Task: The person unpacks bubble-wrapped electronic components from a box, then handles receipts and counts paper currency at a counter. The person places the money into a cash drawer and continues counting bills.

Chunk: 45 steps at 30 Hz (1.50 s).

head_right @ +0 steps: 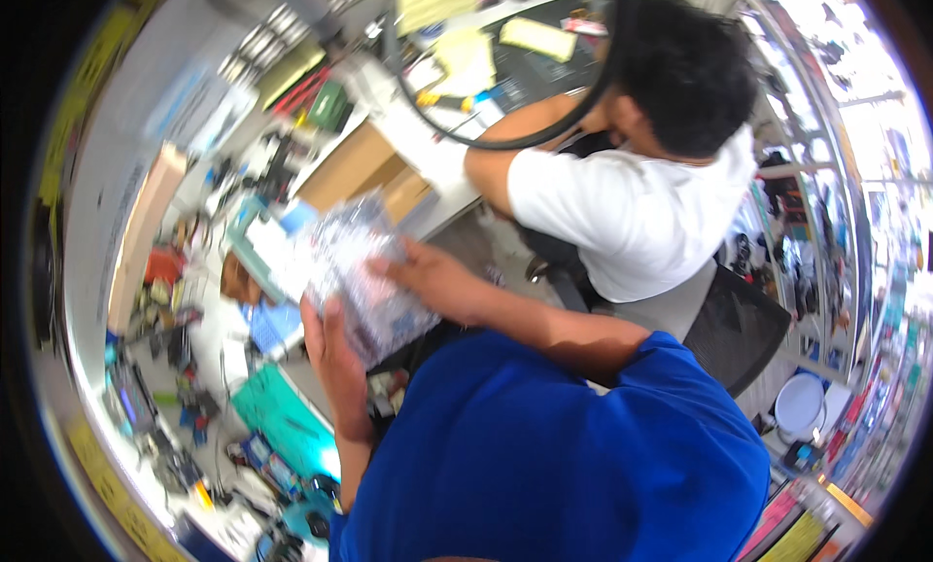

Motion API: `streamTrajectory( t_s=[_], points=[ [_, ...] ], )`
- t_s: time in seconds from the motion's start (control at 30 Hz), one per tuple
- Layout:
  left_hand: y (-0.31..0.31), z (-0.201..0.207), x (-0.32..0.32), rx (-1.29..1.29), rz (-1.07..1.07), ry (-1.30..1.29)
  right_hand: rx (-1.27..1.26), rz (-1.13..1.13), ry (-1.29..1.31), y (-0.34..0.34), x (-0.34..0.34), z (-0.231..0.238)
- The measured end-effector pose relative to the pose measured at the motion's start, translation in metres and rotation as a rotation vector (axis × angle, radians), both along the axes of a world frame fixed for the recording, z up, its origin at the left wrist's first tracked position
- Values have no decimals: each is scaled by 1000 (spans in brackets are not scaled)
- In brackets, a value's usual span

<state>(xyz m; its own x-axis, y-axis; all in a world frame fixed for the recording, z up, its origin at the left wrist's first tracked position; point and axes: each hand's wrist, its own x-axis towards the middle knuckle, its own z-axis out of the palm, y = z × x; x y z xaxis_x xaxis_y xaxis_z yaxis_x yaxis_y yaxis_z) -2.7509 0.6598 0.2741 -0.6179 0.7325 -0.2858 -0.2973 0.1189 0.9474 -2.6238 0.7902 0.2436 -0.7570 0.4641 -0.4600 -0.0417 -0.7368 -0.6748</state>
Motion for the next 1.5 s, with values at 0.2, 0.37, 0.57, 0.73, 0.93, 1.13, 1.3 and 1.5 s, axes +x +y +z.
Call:
streamTrajectory(
  t_s=[0.2, 0.37, 0.57, 0.73, 0.93, 1.13, 1.3, 1.5],
  points=[
    [56, -47, -1, 24, -137, 218, -80, -26, 39, 19, -4, -44],
    [89, -78, -4, 22, -190, -30, 35, -120, -87, 33, 7, -50],
    [79, -80, -4, -26, -275, -11, 200, -246, -51, 37, 18, -54],
    [66, -98, -63, -308, -320, 1530, 200, -330, 320, 81, -22, -49],
    [65, -135, -102, -366, -73, 593, 903, 264, -109, 119, -77, -68],
    [57, -143, -104, -252, -120, 367, 1803, 747, -583, 107, -104, -61],
    [55, -159, -99, -119, -70, 392, 1935, 883, -635, 102, -116, -106],
    [59, -150, -98, -346, -157, 269, 1826, 816, -558, 107, -100, -105]
  ],
)
